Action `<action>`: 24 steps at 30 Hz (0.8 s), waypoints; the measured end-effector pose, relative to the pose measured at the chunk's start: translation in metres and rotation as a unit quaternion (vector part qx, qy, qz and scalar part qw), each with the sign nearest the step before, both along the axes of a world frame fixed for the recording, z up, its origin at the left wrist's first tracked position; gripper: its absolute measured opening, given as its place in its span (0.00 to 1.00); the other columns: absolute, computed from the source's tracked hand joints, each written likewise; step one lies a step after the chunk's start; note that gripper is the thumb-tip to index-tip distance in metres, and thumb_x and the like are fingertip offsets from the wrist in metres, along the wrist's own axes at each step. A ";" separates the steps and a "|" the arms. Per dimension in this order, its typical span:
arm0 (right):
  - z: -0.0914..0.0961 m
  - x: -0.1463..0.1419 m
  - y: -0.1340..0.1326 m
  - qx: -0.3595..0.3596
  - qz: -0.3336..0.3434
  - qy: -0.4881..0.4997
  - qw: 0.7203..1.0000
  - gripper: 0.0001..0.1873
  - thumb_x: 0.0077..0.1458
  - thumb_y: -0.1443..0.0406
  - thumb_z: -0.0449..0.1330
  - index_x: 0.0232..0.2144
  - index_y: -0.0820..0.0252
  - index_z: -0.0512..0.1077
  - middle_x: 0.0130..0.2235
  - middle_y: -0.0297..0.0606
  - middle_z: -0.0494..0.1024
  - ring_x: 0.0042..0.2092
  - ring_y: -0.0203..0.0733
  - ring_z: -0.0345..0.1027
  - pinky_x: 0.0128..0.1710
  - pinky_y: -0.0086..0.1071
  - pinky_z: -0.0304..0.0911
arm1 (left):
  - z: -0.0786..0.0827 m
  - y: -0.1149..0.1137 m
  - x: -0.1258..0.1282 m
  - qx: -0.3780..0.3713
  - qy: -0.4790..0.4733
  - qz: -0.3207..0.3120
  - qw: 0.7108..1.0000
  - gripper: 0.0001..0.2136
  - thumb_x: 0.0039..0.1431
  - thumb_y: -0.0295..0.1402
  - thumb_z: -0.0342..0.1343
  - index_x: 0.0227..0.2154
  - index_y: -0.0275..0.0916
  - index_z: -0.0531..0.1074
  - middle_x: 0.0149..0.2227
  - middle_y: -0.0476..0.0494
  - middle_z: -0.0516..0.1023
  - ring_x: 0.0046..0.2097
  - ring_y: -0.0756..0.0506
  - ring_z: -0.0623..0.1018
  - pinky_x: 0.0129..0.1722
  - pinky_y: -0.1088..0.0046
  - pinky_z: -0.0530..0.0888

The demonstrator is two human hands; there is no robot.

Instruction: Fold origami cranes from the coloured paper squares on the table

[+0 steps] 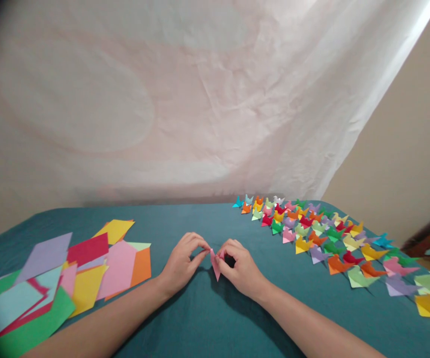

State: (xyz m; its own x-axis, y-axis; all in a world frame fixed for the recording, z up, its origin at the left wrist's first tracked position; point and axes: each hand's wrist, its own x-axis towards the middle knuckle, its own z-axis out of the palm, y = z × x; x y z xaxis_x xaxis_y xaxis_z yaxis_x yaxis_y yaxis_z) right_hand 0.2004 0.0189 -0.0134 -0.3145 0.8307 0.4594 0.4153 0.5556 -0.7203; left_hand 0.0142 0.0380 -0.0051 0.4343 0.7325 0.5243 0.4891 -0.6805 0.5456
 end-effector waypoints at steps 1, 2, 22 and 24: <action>0.000 0.000 0.000 0.004 0.003 -0.003 1.000 0.09 0.55 0.68 0.54 0.23 0.59 0.65 0.29 0.36 0.70 0.34 0.39 0.63 0.35 0.33 0.59 | 0.000 0.000 -0.001 0.000 0.008 -0.001 1.000 0.02 0.59 0.28 0.52 0.32 0.39 0.69 0.35 0.46 0.71 0.41 0.46 0.69 0.43 0.68 0.66; 0.001 0.000 0.000 0.009 0.006 -0.005 1.000 0.08 0.56 0.67 0.54 0.24 0.59 0.65 0.29 0.36 0.70 0.34 0.39 0.63 0.36 0.33 0.59 | 0.000 0.000 -0.001 0.001 0.017 -0.002 1.000 0.02 0.59 0.27 0.52 0.32 0.39 0.68 0.35 0.46 0.71 0.41 0.45 0.69 0.43 0.68 0.66; -0.016 0.004 0.009 0.039 -0.002 -0.105 0.994 0.04 0.50 0.70 0.59 0.26 0.58 0.72 0.31 0.36 0.71 0.35 0.39 0.64 0.37 0.33 0.59 | -0.004 0.003 -0.004 -0.026 0.089 -0.039 0.995 0.17 0.44 0.18 0.47 0.38 0.39 0.67 0.40 0.43 0.70 0.45 0.43 0.68 0.45 0.64 0.65; -0.017 0.004 0.011 0.035 -0.004 -0.107 0.994 0.04 0.50 0.71 0.59 0.26 0.58 0.72 0.31 0.36 0.71 0.35 0.39 0.64 0.37 0.33 0.59 | -0.001 0.000 -0.003 -0.026 0.097 -0.050 0.994 0.16 0.44 0.19 0.49 0.37 0.40 0.67 0.40 0.44 0.70 0.46 0.42 0.67 0.45 0.64 0.65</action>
